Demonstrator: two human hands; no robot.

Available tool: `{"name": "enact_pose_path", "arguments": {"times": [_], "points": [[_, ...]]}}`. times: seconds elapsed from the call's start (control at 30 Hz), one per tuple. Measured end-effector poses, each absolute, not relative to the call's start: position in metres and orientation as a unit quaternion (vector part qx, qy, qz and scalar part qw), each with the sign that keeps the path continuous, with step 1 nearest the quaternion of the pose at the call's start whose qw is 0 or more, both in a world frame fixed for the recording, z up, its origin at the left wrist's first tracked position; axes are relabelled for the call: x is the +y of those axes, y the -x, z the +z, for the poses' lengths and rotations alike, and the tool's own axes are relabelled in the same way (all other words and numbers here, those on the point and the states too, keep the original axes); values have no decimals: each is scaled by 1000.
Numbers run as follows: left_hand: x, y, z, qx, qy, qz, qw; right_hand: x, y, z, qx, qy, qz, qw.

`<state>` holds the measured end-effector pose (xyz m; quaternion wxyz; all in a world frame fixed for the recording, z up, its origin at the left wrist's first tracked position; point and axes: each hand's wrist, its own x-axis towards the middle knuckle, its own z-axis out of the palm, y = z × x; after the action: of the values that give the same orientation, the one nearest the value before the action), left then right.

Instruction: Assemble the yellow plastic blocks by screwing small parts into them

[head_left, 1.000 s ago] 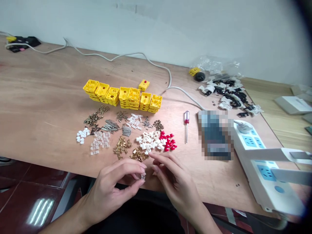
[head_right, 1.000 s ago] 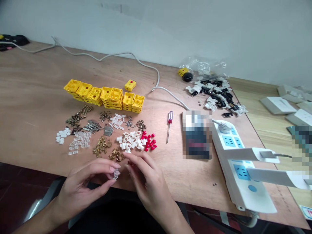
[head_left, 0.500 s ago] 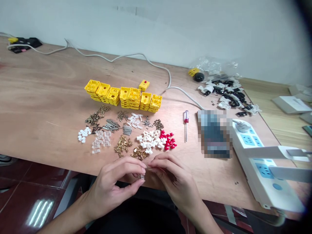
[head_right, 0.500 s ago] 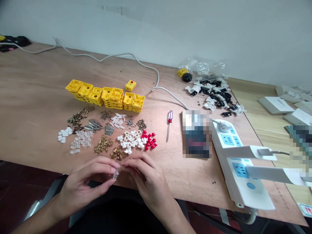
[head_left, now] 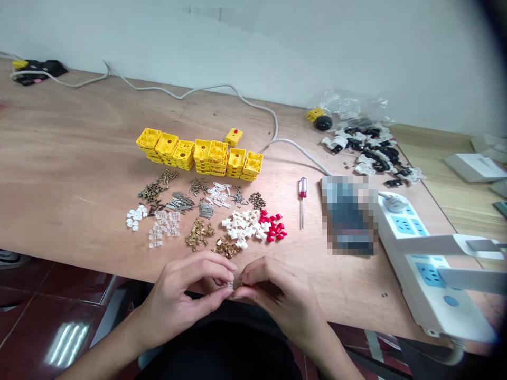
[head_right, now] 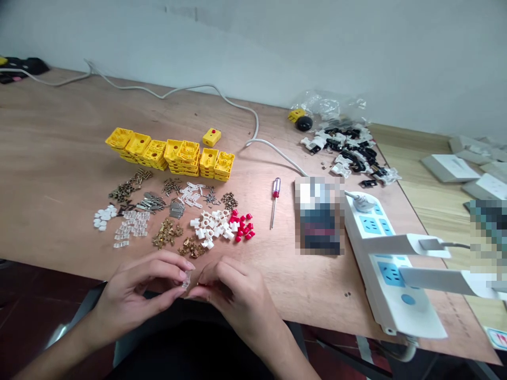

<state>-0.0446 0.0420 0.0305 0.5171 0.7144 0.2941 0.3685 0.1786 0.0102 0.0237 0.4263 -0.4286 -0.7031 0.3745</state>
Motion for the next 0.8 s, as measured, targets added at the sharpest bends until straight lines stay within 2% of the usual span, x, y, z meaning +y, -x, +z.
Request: {"name": "enact_pose_path", "arguments": {"times": [0.37,0.8], "points": [[47,45,35,289,-719,368,515,13,-176,31,-697,414,389,437],[46,44,33,285,-742,337,505,14,-178,32,-714,429,353,425]]}}
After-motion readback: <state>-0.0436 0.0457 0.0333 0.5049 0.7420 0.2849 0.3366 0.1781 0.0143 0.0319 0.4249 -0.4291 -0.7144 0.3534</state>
